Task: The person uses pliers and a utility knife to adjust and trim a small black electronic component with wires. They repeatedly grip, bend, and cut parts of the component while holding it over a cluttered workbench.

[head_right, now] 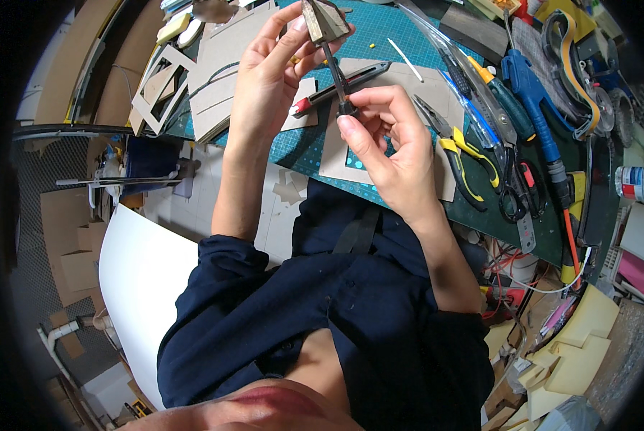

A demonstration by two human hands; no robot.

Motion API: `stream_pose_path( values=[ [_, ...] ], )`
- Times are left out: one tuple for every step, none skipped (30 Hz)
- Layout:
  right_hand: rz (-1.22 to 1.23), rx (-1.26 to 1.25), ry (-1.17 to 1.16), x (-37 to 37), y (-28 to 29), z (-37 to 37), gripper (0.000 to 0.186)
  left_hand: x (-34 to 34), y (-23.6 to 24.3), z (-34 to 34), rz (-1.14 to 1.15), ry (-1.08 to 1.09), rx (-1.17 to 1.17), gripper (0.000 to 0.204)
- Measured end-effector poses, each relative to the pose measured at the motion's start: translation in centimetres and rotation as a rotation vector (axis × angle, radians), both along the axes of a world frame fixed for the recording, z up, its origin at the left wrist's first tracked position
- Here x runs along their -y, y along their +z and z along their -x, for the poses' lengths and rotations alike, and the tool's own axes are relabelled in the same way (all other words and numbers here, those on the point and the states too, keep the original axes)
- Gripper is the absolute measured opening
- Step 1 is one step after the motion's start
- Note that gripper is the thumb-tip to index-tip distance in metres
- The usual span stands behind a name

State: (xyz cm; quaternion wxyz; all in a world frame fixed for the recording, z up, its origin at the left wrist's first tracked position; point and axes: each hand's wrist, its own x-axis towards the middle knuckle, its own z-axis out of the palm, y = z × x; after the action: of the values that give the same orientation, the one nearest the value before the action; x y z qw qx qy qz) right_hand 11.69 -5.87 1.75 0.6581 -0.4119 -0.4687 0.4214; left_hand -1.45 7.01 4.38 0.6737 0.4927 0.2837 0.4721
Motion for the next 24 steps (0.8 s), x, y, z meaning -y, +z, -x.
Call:
stream_pose_path(
  values=[
    [-0.003, 0.008, -0.006, 0.0, -0.1, 0.0, 0.022, 0.0, 0.1, 0.1, -0.004, 0.000, -0.020, 0.050],
    [-0.006, 0.016, -0.012, -0.1, -0.3, -0.1, 0.022, 0.0, 0.2, 0.3, -0.007, -0.001, -0.040, 0.050],
    [-0.010, 0.025, -0.018, -0.1, -0.4, -0.1, 0.022, 0.1, 0.5, 0.4, -0.009, 0.006, -0.077, 0.050],
    [-0.005, 0.025, -0.023, 0.0, -0.4, -0.1, 0.022, 0.3, 0.9, 0.5, -0.009, 0.013, -0.114, 0.050],
    [-0.001, 0.025, -0.028, 0.0, -0.3, -0.1, 0.022, 0.5, 1.2, 0.4, -0.021, 0.014, -0.125, 0.050],
    [0.003, 0.026, -0.034, 0.0, -0.3, -0.1, 0.022, 0.6, 1.5, 0.4, -0.033, 0.016, -0.136, 0.049],
    [-0.006, 0.021, -0.040, 0.0, -0.4, -0.1, 0.022, 0.9, 1.7, 0.3, -0.056, 0.015, -0.122, 0.048],
    [-0.015, 0.017, -0.046, -0.1, -0.5, 0.0, 0.023, 1.0, 1.7, 0.3, -0.068, 0.006, -0.124, 0.048],
    [-0.024, 0.013, -0.052, -0.1, -0.5, 0.0, 0.023, 1.0, 1.7, 0.3, -0.080, -0.004, -0.125, 0.047],
    [-0.024, 0.021, -0.067, -0.2, -0.5, 0.0, 0.024, 1.0, 1.5, 0.4, -0.081, -0.021, -0.143, 0.046],
    [-0.023, 0.029, -0.082, -0.2, -0.6, -0.1, 0.024, 0.9, 1.3, 0.5, -0.082, -0.039, -0.161, 0.046],
    [-0.022, 0.036, -0.097, -0.2, -0.6, -0.1, 0.025, 1.0, 1.2, 0.4, -0.087, -0.057, -0.141, 0.044],
    [-0.032, 0.028, -0.102, -0.2, -0.7, -0.1, 0.025, 1.2, 0.9, 0.3, -0.091, -0.076, -0.121, 0.042],
    [-0.042, 0.020, -0.108, -0.3, -0.7, -0.1, 0.025, 1.4, 0.7, 0.2, -0.095, -0.095, -0.101, 0.041],
    [-0.051, 0.012, -0.114, -0.3, -0.8, 0.0, 0.025, 1.5, 0.6, 0.2, -0.157, -0.078, -0.134, 0.040],
    [-0.049, 0.004, -0.116, -0.3, -0.8, 0.0, 0.025, 1.7, 0.4, 0.3, -0.219, -0.062, -0.166, 0.040],
    [-0.048, -0.004, -0.118, -0.4, -0.7, 0.0, 0.025, 1.9, 0.3, 0.3, -0.281, -0.046, -0.199, 0.040],
    [-0.046, -0.012, -0.120, -0.4, -0.7, 0.0, 0.024, 1.9, 0.1, 0.4, -0.342, -0.030, -0.231, 0.040],
    [-0.046, -0.010, -0.122, -0.4, -0.7, 0.0, 0.024, 1.9, -0.1, 0.5, -0.324, -0.019, -0.209, 0.040],
    [-0.047, -0.007, -0.125, -0.3, -0.8, 0.0, 0.025, 1.9, -0.1, 0.5, -0.309, -0.013, -0.214, 0.040],
    [-0.048, -0.004, -0.127, -0.3, -0.8, 0.0, 0.025, 2.0, -0.2, 0.6, -0.293, -0.007, -0.218, 0.040],
    [-0.053, 0.004, -0.136, -0.4, -0.8, 0.1, 0.024, 2.1, -0.1, 0.6, -0.277, -0.001, -0.224, 0.040],
    [-0.058, 0.012, -0.146, -0.4, -0.8, 0.1, 0.024, 2.4, 0.1, 0.2, -0.249, -0.006, -0.177, 0.039],
    [-0.064, 0.021, -0.156, -0.4, -0.9, 0.1, 0.024, 2.6, 0.0, 0.0, -0.254, -0.028, -0.151, 0.039]
  ],
)
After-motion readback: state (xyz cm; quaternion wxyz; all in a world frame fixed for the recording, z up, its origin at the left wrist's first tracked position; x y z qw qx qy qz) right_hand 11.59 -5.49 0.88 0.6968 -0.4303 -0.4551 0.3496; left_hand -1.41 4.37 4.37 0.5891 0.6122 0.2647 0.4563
